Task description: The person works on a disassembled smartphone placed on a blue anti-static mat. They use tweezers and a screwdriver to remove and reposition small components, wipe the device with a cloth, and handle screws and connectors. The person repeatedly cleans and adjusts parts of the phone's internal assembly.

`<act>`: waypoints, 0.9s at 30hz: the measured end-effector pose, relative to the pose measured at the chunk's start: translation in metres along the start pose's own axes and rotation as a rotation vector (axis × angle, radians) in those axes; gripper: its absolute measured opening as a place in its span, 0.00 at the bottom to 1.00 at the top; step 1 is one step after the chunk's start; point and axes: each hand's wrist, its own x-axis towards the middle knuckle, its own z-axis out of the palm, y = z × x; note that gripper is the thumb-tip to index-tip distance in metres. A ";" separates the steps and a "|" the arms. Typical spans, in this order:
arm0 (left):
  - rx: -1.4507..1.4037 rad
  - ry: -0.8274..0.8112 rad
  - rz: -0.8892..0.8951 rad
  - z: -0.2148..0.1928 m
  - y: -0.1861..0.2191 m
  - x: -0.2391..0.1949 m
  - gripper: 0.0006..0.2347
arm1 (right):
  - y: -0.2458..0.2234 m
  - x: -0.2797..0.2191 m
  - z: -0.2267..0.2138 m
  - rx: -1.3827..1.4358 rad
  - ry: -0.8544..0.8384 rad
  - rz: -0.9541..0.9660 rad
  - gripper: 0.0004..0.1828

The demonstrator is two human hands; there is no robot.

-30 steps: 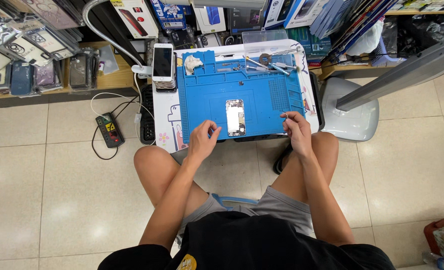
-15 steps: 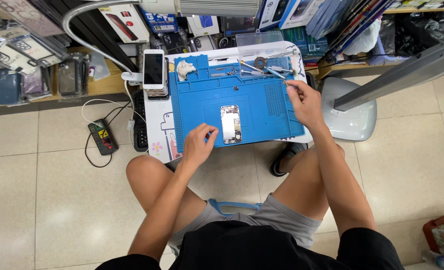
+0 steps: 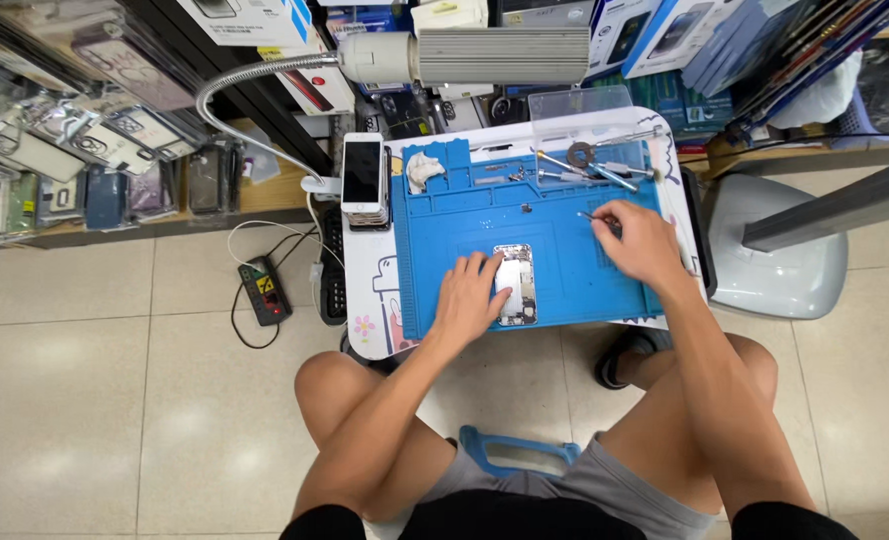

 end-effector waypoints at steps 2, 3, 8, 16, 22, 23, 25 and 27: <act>-0.021 0.003 -0.030 0.001 0.004 -0.001 0.24 | -0.007 -0.005 0.002 -0.159 -0.065 0.018 0.13; -0.024 0.010 -0.025 0.003 0.002 0.006 0.24 | -0.006 0.004 0.002 -0.166 -0.059 0.016 0.13; 0.081 0.079 -0.016 0.017 0.001 0.007 0.22 | 0.007 0.017 0.018 -0.232 -0.082 0.024 0.12; 0.093 0.075 -0.054 0.033 0.000 0.015 0.21 | -0.026 0.014 0.013 -0.186 -0.121 -0.034 0.11; 0.149 0.088 -0.039 0.036 0.000 0.007 0.21 | 0.001 0.013 0.024 -0.274 -0.075 -0.007 0.10; 0.156 0.090 -0.030 0.035 0.001 0.005 0.21 | 0.008 0.014 0.027 -0.295 -0.050 -0.001 0.10; 0.162 0.105 -0.030 0.032 0.001 0.007 0.22 | 0.012 0.016 0.028 -0.350 -0.055 -0.005 0.11; 0.170 0.108 -0.036 0.034 0.004 0.001 0.22 | 0.015 0.011 0.033 -0.398 -0.069 -0.008 0.11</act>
